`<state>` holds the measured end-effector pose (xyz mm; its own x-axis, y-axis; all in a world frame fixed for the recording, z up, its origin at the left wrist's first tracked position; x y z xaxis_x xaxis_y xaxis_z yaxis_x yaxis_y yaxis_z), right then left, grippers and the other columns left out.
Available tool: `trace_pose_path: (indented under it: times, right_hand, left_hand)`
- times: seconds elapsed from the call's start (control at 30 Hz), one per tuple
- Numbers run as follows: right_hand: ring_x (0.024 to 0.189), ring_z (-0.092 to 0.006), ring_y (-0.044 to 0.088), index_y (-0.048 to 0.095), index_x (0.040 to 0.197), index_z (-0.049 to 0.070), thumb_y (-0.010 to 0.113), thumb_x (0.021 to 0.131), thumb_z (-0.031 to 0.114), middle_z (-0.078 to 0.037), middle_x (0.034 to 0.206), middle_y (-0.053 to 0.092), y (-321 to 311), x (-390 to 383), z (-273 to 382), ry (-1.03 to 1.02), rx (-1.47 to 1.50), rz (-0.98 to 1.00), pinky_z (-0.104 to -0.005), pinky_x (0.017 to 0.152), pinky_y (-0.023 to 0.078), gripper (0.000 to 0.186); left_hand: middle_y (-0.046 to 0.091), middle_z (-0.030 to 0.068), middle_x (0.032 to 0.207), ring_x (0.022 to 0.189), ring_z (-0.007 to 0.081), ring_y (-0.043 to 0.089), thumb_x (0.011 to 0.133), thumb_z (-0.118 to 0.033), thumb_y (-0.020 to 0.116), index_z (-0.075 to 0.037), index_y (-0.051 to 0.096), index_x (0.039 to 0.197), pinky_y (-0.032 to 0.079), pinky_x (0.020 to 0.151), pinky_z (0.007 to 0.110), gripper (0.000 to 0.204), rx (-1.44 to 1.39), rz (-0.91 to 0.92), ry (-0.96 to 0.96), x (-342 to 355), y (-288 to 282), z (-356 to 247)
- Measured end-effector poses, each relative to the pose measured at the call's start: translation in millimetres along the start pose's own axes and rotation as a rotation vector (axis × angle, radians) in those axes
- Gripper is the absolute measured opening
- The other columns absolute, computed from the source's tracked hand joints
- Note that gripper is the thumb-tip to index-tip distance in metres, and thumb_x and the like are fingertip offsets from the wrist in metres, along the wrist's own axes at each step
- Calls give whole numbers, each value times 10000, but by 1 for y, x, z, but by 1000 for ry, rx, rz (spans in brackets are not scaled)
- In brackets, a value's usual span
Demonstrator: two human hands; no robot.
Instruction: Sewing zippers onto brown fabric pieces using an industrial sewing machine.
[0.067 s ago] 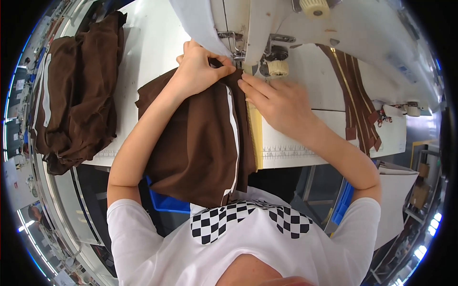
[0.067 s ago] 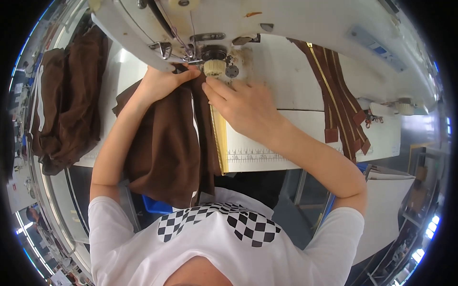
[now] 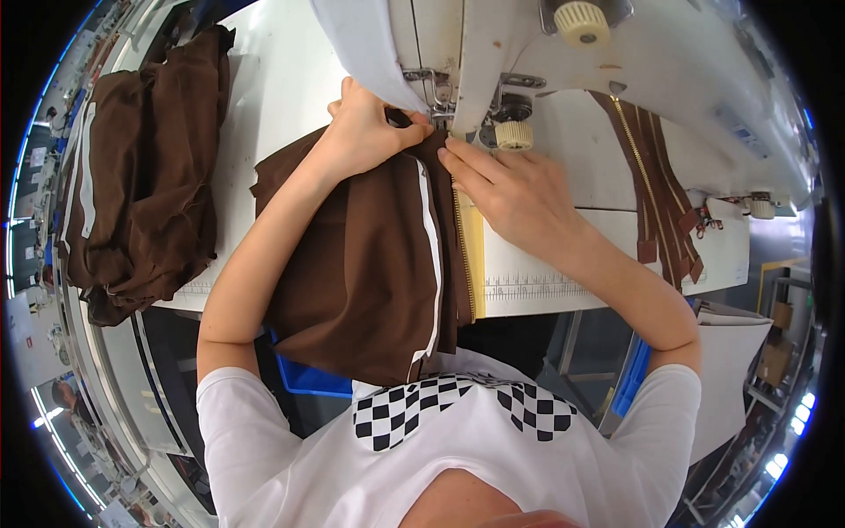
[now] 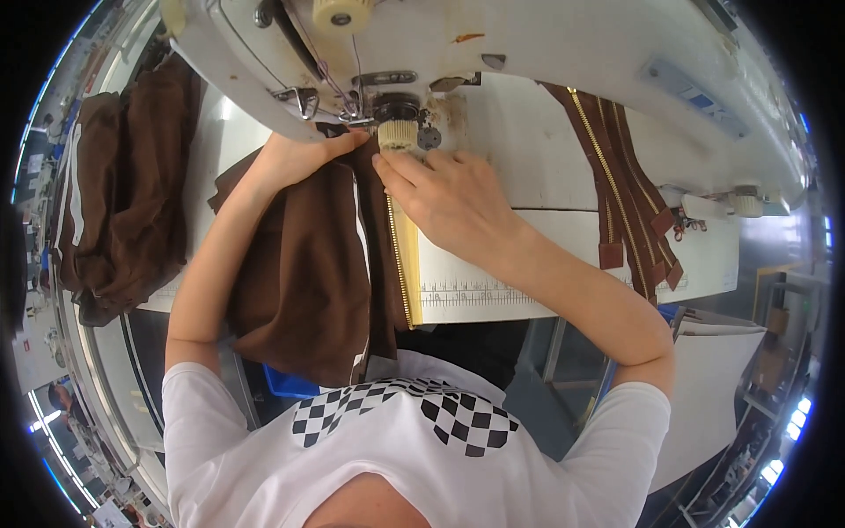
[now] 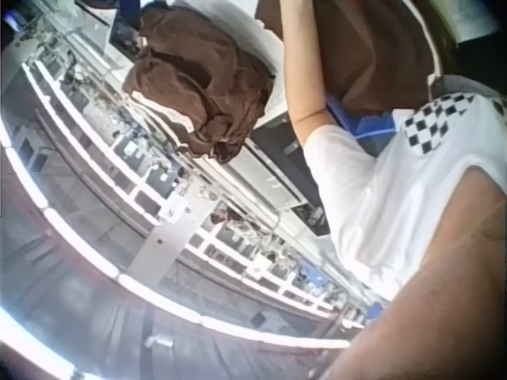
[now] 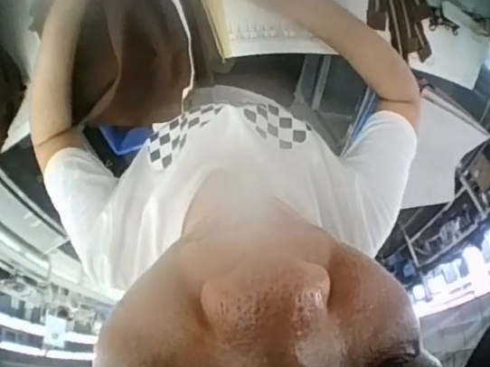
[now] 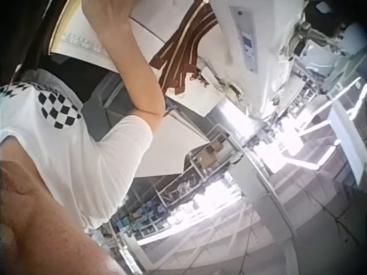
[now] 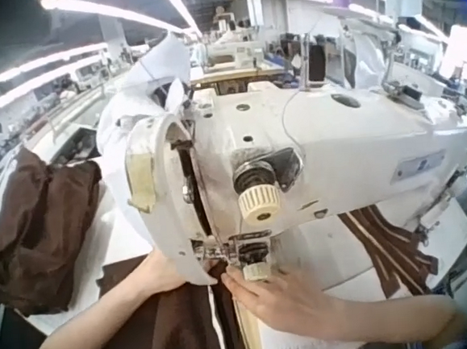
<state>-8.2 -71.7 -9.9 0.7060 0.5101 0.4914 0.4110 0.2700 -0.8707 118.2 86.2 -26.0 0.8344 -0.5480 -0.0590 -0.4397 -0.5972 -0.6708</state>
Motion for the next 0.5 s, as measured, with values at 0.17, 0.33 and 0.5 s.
trace_pose_path:
  times: [0.17,0.33,0.5]
  right_hand:
    - [676,-150,588,629,1189,56,575,792,87,10,816,614,4,5,-5,39,-8,88,-303,589,476,402]
    - [573,-166,614,642,1170,109,665,848,228,37,1025,646,4,7,-11,64,-65,107,-302,488,471,343]
    - [668,-241,625,637,764,56,596,794,112,-84,708,629,-49,17,-45,536,-200,-117,-393,593,488,75]
  left_hand:
    - [697,73,899,988,265,594,731,-240,747,-88,691,983,365,956,442,300,32,-86,190,12,-10,-2]
    - [672,96,979,967,261,593,735,-238,738,-90,675,1023,371,918,393,330,-35,19,110,15,-14,-8]
    - [487,147,1253,1196,330,381,714,-229,756,-95,586,1160,290,972,474,496,29,-54,137,14,-12,7]
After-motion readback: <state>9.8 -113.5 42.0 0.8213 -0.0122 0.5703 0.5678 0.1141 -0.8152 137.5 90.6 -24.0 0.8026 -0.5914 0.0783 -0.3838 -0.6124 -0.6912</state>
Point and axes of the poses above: each hand's wrist, its own x-axis towards the middle knuckle, its own y-axis out of the palm, z = x × y, the point moved 4 cm from there along x, towards the middle knuckle
